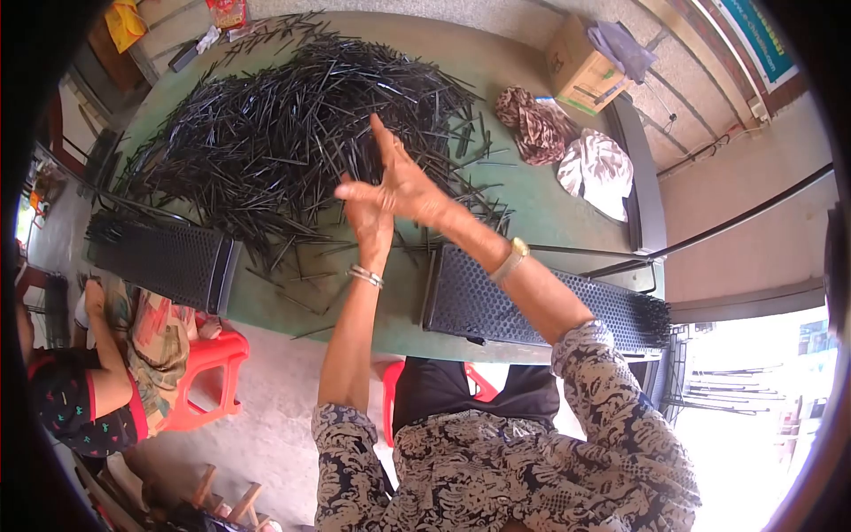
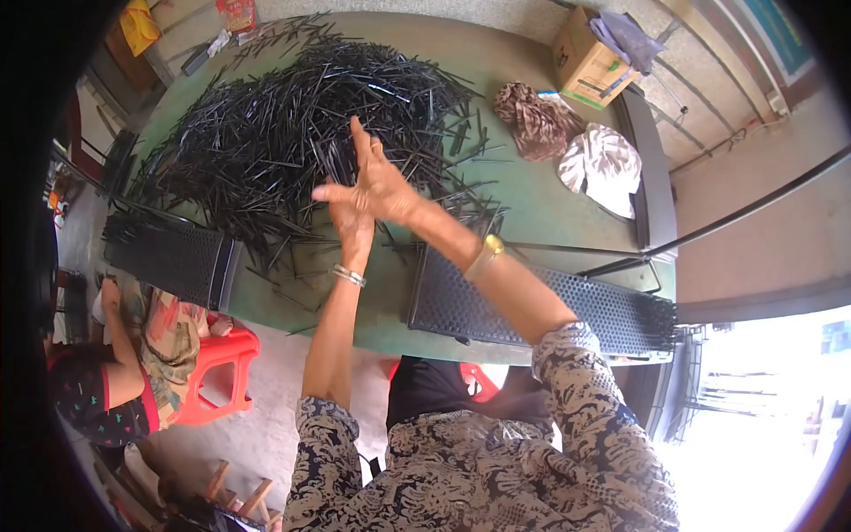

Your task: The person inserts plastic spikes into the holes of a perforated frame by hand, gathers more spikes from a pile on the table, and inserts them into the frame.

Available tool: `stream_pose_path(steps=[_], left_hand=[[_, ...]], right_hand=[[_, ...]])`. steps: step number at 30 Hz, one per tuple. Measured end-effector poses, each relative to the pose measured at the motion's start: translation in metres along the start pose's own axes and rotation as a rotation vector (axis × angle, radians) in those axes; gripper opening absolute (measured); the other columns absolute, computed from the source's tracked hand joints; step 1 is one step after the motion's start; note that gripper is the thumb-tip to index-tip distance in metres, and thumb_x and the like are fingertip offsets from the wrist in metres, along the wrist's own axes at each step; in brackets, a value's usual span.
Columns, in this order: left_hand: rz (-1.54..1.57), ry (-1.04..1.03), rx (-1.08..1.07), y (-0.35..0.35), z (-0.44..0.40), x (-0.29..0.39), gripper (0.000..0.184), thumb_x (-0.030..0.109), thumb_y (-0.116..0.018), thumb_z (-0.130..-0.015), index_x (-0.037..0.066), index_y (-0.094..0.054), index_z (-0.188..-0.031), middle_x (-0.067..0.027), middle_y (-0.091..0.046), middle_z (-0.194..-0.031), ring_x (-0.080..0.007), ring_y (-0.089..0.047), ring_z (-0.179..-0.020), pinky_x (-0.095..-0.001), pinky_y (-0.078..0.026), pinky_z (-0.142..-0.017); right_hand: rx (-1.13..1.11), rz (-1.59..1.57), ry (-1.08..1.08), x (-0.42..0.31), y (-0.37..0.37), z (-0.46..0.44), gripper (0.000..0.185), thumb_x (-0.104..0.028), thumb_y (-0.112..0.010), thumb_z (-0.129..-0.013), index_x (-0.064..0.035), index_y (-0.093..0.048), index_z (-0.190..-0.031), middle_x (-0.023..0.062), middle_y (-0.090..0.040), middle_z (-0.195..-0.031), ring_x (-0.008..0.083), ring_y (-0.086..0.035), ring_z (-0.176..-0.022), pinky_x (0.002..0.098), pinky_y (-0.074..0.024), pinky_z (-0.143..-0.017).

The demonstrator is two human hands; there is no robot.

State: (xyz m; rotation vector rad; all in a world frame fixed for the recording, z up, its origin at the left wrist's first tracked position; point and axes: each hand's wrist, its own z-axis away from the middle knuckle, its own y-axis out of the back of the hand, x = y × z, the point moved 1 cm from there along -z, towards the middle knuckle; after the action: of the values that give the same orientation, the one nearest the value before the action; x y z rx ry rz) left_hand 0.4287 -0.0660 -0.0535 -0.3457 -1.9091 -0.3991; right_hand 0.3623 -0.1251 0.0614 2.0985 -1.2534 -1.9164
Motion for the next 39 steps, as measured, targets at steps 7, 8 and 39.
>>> stream_pose_path(steps=[7, 8, 39], left_hand=[[-0.049, 0.092, -0.160, 0.000, 0.037, -0.014, 0.054, 0.026, -0.069, -0.083, 0.003, -0.046, -0.126, -0.0150, -0.063, -0.113, -0.0276, -0.063, -0.104, -0.0376, -0.048, -0.085], [-0.049, 0.096, -0.160, -0.004, 0.036, -0.027, 0.054, 0.026, -0.069, -0.083, 0.003, -0.046, -0.126, -0.0150, -0.063, -0.113, -0.0276, -0.063, -0.104, -0.0376, -0.048, -0.085], [1.112, 0.698, 0.008, 0.044, 0.009, 0.008, 0.018, 0.009, -0.063, -0.085, -0.004, -0.063, -0.096, -0.0144, -0.069, -0.093, -0.0212, -0.065, -0.080, -0.0372, -0.055, -0.075]], right_hand=[[0.265, -0.229, -0.320, 0.024, -0.047, 0.023, 0.070, -0.029, -0.078, -0.077, -0.0003, -0.043, -0.131, 0.0152, -0.059, -0.107, 0.0215, -0.056, -0.098, 0.0341, -0.0459, -0.087], [0.270, -0.265, -0.335, 0.024, -0.048, 0.025, 0.062, -0.028, -0.078, -0.077, 0.0006, -0.050, -0.125, 0.0111, -0.060, -0.100, 0.0163, -0.055, -0.092, 0.0318, -0.0469, -0.083], [-0.995, 0.219, -0.284, 0.073, -0.020, 0.034, 0.019, -0.012, -0.061, -0.076, 0.0038, -0.064, -0.087, 0.0096, -0.064, -0.075, 0.0173, -0.058, -0.066, 0.0338, -0.0481, -0.064]])
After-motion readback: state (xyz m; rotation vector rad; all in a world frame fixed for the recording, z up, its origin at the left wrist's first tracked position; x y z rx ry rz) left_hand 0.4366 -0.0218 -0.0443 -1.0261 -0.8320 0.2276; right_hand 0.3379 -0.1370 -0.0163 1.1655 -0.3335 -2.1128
